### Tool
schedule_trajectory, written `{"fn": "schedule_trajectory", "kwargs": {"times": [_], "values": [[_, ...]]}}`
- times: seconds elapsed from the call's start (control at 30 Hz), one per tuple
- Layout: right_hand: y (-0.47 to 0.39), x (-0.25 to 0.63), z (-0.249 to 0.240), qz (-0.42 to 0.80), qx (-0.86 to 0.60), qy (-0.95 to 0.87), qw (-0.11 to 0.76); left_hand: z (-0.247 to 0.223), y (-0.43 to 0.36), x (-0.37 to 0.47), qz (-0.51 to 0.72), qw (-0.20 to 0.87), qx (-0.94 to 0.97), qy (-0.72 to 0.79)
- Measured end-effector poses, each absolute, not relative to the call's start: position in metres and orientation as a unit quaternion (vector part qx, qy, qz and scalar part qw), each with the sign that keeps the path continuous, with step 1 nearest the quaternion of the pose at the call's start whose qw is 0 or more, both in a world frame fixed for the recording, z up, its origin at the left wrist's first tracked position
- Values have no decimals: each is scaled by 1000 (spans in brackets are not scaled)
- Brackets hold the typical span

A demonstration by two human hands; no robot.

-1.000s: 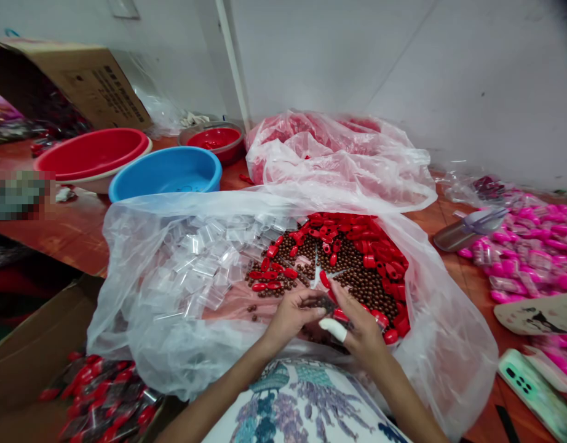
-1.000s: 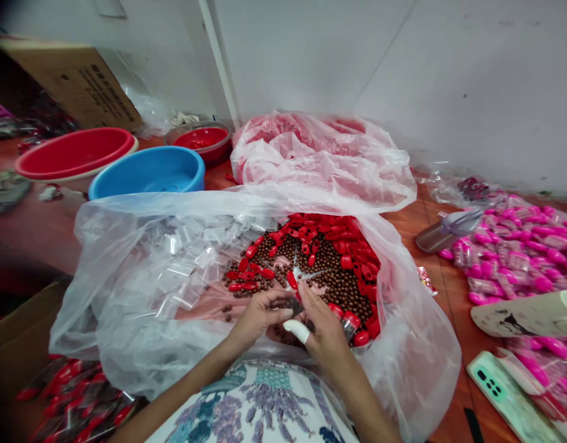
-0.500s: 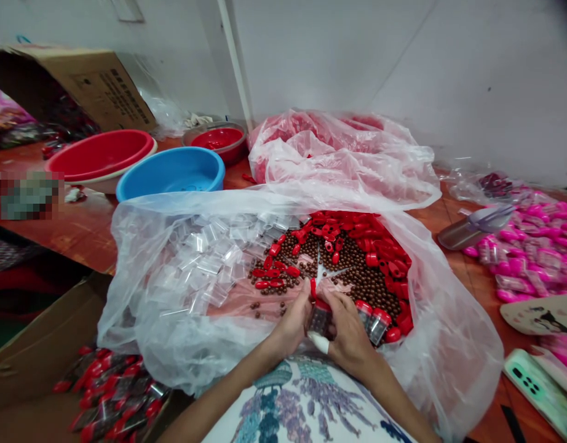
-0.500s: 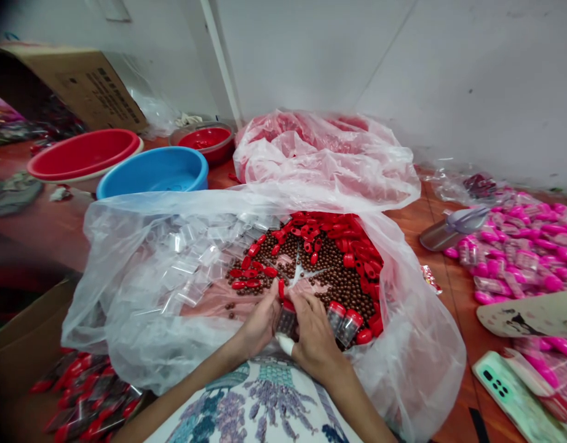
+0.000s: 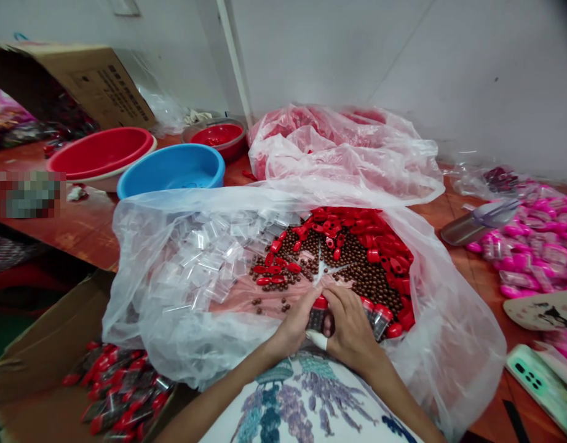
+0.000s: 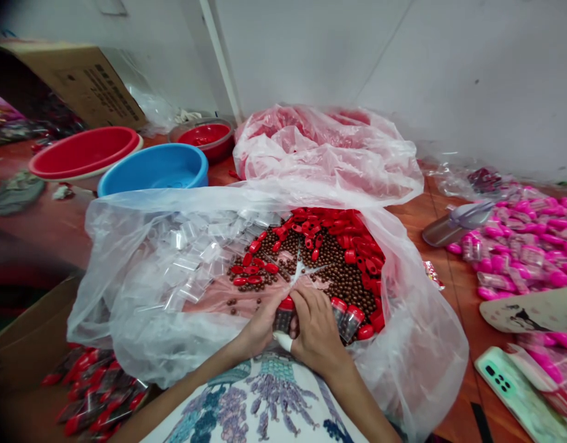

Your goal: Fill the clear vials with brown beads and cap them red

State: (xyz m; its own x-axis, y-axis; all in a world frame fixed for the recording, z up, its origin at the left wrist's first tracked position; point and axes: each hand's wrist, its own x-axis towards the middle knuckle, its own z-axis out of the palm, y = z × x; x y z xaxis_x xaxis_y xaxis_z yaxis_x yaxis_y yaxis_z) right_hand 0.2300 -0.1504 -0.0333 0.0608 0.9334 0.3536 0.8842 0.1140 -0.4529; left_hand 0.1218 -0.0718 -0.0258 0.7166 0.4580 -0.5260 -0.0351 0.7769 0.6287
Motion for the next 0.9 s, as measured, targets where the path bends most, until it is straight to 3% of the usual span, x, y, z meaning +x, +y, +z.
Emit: {"fn": "schedule_trajectory", "kwargs": {"times": [0.27,0.37,0.5,0.6,0.7,0.77,0.9], "values": [[-151,231,-34,10,-642,-711,287,-39,-82,122,165,853,335,366],[-152,230,-35,15,-647,-707,283,-35,-79,117,166,808,427,370],[-156,242,-43,17,-682,-686,252,-21,-50,90,222,617,640,400],[-163,258,-55,7,-699,-688,197,-14,-17,48,231,401,739,489],[-172,273,-66,7,-706,-696,133,-19,13,1,165,162,788,570],[-178,280,-71,9,-704,-703,105,-25,28,-21,94,85,810,573],[-184,287,-73,28,-698,-711,82,-35,43,-36,18,37,843,536]]}}
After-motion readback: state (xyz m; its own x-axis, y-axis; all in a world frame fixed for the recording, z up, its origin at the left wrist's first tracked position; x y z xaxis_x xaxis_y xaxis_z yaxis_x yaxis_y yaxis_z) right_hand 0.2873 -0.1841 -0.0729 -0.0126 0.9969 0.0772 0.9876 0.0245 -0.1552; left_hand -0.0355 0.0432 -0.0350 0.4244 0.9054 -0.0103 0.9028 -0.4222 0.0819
